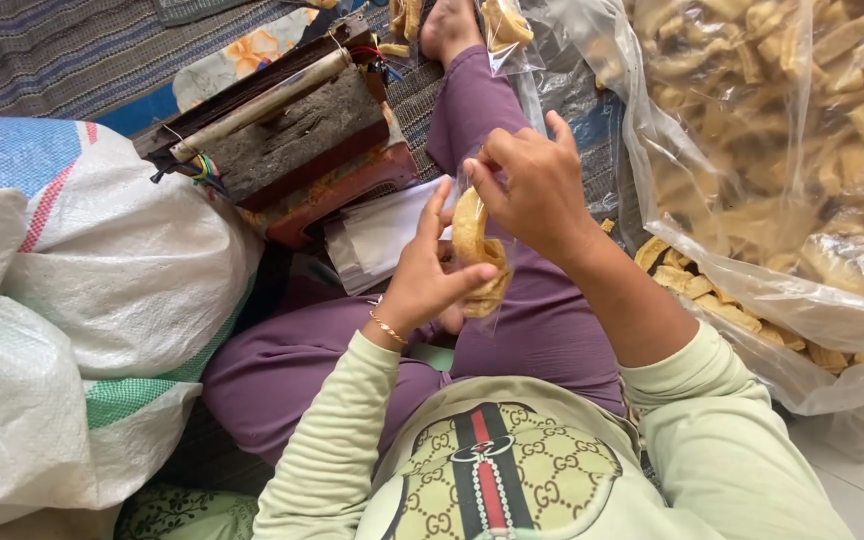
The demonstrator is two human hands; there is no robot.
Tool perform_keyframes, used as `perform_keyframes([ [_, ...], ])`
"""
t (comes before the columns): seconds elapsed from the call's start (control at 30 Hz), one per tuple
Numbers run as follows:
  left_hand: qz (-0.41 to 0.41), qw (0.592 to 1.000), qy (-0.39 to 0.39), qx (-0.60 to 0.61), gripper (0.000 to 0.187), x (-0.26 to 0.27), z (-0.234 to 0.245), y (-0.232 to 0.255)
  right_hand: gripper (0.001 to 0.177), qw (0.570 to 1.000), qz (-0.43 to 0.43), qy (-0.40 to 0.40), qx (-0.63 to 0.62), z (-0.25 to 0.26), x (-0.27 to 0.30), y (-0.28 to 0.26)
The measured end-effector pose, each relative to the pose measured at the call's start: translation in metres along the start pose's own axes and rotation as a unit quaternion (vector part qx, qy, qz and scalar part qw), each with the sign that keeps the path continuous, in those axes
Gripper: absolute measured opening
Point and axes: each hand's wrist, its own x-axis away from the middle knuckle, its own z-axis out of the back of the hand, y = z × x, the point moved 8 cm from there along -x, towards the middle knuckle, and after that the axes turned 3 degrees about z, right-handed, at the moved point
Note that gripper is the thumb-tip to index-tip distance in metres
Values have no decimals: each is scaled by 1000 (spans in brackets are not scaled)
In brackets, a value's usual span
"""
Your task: Manually placing individual fried snacks into small plastic bags and sealing them with a heat sealer
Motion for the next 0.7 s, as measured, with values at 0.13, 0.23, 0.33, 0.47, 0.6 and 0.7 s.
perform_keyframes([
  [0.13, 23, 998, 30, -43, 86, 2, 2, -25, 33, 988, -55, -138, -36, -4, -3, 5],
  [0.23, 39, 993, -3, 113, 81, 2, 8, -44, 36, 951, -17, -205, -230, -8, 1, 13],
  [0.33, 36, 977, -51, 205, 80, 7, -3, -25, 32, 942, -2, -181, -283, 4, 2, 7],
  [0.47, 23, 993, -76, 85, 76, 4, -2, -19, 12, 969, -18, -150, -193, 10, 5, 2],
  [0.6, 56, 990, -111, -61, 102, 11, -3, -7, 23, 992, 23, -120, 9, 8, 13, 1],
  [0.7, 60, 992, -115, 3, 97, 11, 4, -14, 32, 983, -18, -150, -100, 2, 14, 12],
])
